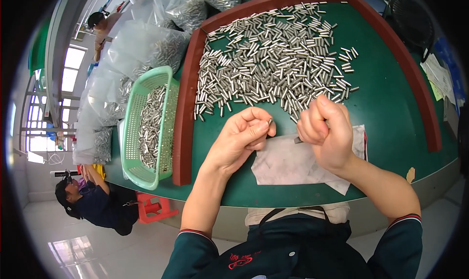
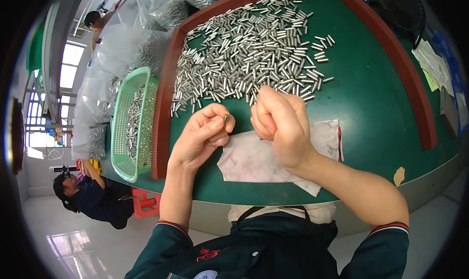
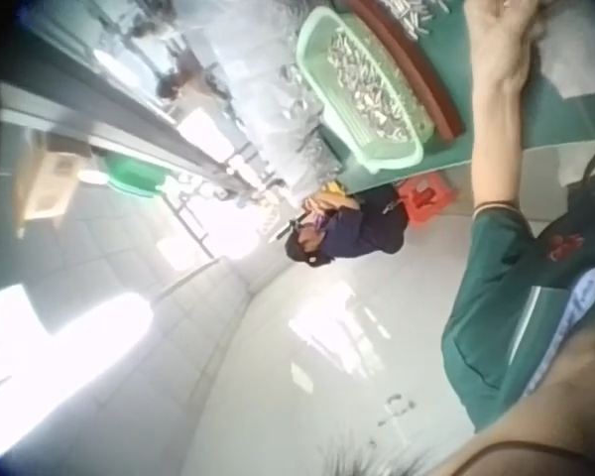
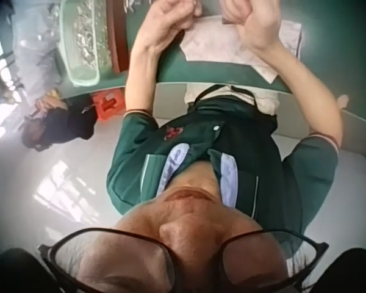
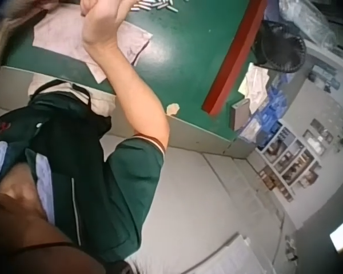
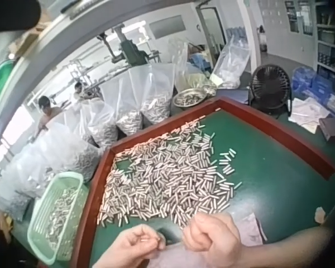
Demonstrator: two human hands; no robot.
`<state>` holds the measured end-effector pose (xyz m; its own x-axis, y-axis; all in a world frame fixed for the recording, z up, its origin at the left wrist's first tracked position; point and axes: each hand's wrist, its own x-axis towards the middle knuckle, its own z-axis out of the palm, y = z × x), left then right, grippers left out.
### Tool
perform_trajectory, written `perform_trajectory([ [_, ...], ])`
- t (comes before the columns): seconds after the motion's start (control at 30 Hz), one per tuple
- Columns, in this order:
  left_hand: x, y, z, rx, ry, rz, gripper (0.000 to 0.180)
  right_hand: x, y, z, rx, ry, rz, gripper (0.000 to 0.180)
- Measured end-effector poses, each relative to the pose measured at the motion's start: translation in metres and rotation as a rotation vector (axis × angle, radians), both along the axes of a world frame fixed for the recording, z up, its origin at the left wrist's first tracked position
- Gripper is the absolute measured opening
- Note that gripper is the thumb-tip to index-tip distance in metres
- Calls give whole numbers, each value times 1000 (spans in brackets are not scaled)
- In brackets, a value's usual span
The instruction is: Wiping small cylindrical metal components with a cloth at a factory workbench.
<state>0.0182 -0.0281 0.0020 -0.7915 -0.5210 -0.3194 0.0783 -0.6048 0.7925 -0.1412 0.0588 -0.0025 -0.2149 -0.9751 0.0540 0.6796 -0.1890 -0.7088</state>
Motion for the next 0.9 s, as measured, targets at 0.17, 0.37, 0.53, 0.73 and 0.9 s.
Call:
perform_trajectory([
  [0.17,2,-6,-4,115,-20,56,21,3,-2,-1,-2,-9,-4,42],
  [0.37,-2,-6,1,117,-65,86,18,0,-4,0,2,0,-3,42],
  [0.53,0,-12,-6,-359,-241,263,13,0,-4,-1,3,2,-10,42],
  [0.73,-16,-15,-16,-1323,-689,337,13,1,-4,0,18,-8,4,42],
  [0.9,-18,-15,-19,-1482,-720,298,12,1,-4,2,7,-2,5,42],
])
